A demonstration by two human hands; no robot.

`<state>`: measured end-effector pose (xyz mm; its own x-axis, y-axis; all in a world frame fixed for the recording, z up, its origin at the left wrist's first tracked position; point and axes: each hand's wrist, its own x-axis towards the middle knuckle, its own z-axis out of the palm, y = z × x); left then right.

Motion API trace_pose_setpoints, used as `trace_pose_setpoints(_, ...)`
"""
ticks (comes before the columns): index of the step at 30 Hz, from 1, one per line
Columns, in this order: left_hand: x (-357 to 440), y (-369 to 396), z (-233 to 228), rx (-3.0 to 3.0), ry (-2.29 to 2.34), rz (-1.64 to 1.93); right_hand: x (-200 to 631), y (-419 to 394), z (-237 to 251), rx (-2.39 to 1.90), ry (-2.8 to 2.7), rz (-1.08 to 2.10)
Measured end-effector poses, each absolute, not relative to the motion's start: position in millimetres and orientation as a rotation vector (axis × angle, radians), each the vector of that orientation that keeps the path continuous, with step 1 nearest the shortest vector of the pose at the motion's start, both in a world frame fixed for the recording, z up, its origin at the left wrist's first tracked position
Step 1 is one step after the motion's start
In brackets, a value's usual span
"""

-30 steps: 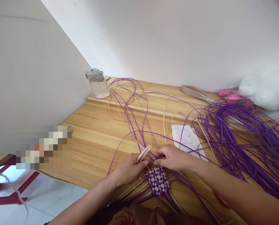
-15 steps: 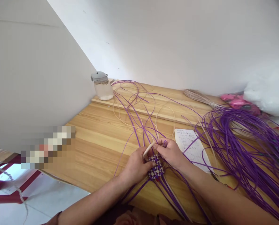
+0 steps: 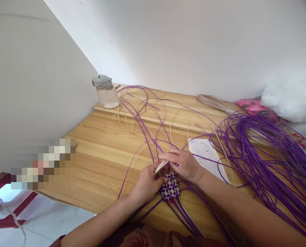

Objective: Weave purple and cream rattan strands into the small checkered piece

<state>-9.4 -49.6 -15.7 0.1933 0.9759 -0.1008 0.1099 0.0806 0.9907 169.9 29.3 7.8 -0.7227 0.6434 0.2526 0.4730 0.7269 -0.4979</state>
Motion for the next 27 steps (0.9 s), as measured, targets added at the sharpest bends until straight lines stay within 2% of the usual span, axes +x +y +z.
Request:
trace_pose_setpoints(8,-13,-53,-6,1.351,1.387,0.906,166,28,1,-0.834,-2.337,0.676)
trace_pose_setpoints(13,-25,-60,13,1.522,1.464,0.797,165,24,1,-0.812,-2.247,0.606)
trace_pose_setpoints(18,-37,-58,10,1.219,1.26,0.727,165,23,0,-0.79,-2.233,0.517)
trace_pose_setpoints(23,-21,-51,-2,1.072,0.994,0.779,160,20,9,-0.814,-2.268,0.664)
trace_pose_setpoints(27,-9,-50,-9,0.966,0.911,0.861,161,17,22,-1.075,-2.276,0.787)
